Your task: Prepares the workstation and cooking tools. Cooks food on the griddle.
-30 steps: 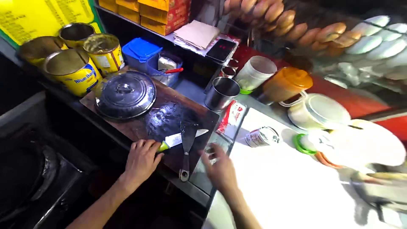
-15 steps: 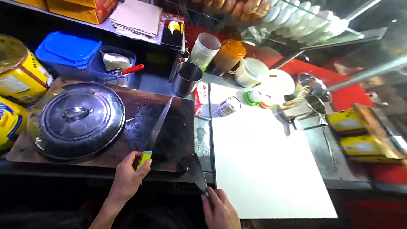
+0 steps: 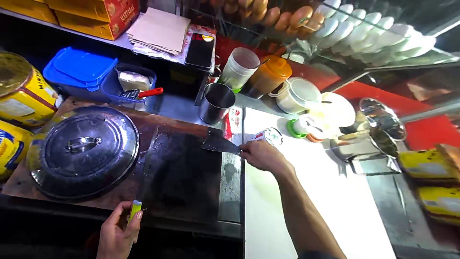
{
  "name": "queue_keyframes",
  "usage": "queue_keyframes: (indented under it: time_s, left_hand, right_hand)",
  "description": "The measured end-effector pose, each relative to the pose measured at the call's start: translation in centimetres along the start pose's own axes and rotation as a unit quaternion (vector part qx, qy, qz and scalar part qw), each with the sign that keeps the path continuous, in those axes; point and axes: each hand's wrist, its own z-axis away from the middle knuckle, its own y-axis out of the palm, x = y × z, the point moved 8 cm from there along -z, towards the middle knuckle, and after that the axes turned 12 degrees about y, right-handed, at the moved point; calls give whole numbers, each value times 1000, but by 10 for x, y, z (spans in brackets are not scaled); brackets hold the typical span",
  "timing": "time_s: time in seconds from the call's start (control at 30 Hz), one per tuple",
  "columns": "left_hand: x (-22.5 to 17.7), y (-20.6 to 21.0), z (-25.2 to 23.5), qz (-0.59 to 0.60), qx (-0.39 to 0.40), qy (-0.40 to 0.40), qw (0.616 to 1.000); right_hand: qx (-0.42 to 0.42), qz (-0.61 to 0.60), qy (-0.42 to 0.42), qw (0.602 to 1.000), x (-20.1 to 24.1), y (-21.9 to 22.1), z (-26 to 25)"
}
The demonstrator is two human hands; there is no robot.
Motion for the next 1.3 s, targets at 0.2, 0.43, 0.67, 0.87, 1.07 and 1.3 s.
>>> queue_keyframes:
  time_s: [0.2,0.43,0.67,0.87,1.07,1.3]
  left_hand:
    - [-3,10,-2,76,-10,29,997]
    - [-9,38,-26,142,-5,51,988]
    - [-6,32,-29,168,-28,51,984]
    - [4,-9,16,165,-127,33,978]
    - [14,-43,57,171,-198,58,963]
    - [24,-75,78,82,-146,62,984]
  right_hand:
    - [-83,-71,-76,991,-11,9,24]
    - [-177,-246,5,953,-54,94,67]
    - [-33,-10,-71,997,3,-12,-26]
    - [-63,139,-172,973,127,-66,-74]
    - [-80,271,-224,933,229,-92,-58]
    - [-55,216,-434,873,181,0,8]
